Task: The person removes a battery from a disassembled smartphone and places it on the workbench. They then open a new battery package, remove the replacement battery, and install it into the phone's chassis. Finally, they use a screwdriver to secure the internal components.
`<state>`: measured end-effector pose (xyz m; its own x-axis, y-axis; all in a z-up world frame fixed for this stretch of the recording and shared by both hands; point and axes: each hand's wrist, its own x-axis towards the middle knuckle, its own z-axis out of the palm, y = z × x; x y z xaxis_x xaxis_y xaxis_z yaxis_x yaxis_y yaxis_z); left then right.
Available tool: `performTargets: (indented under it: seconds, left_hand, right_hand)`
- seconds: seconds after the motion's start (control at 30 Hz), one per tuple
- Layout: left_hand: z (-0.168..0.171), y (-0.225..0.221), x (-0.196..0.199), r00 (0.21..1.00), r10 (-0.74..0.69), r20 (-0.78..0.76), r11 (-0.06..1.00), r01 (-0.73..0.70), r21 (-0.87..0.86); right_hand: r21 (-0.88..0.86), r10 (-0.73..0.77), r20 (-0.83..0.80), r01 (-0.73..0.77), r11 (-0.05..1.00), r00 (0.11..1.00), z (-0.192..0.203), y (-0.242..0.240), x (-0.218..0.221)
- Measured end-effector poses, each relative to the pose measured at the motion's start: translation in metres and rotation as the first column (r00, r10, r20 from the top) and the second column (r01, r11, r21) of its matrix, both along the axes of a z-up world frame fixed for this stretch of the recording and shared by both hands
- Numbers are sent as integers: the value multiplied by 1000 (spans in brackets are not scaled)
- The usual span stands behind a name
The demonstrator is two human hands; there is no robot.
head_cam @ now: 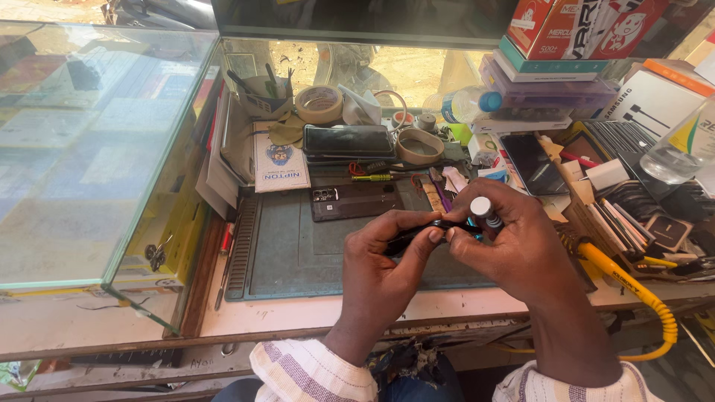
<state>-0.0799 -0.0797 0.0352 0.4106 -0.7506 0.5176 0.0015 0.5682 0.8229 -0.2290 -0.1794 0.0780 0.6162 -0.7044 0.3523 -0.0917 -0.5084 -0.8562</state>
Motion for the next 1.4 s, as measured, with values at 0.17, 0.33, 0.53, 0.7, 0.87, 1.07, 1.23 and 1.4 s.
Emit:
performTargets:
  seconds: [0.17, 0.33, 0.53, 0.7, 0.87, 1.07, 1.23, 1.4]
  left_hand:
    - [2, 8, -4, 986, 135, 93, 991, -135, 2]
    - [1, 9, -5, 954, 235, 188, 969, -215, -121]
    - [-2, 6, 0, 930, 291, 224, 952, -260, -160]
    - [-5, 0, 12, 991, 134, 17, 989, -133, -72]
    - [-10, 0, 23, 997, -41, -59, 993, 34, -111]
    - [-12, 4, 24, 995, -9, -104, 998, 2, -69]
    - [-13, 5, 21, 990, 33, -139, 998, -41, -57]
    - [-13, 6, 19, 984, 64, -166, 997, -71, -38]
  right_hand:
    - [-28, -20, 4, 20, 999, 1000, -2, 8, -1]
    - [-277, 38, 33, -27, 961, 999, 1, 15, 1]
    - [-458, -70, 22, 72, 886, 997, 3, 25, 9]
    - [-333, -21, 14, 25, 943, 1000, 1, 18, 17]
    - [-218, 71, 126, -42, 975, 989, -10, 18, 30]
    - [-209, 63, 119, -37, 977, 991, -13, 24, 35]
    - [-202, 60, 115, -36, 979, 992, -13, 26, 37]
    - [-219, 69, 101, -45, 975, 992, -11, 28, 37]
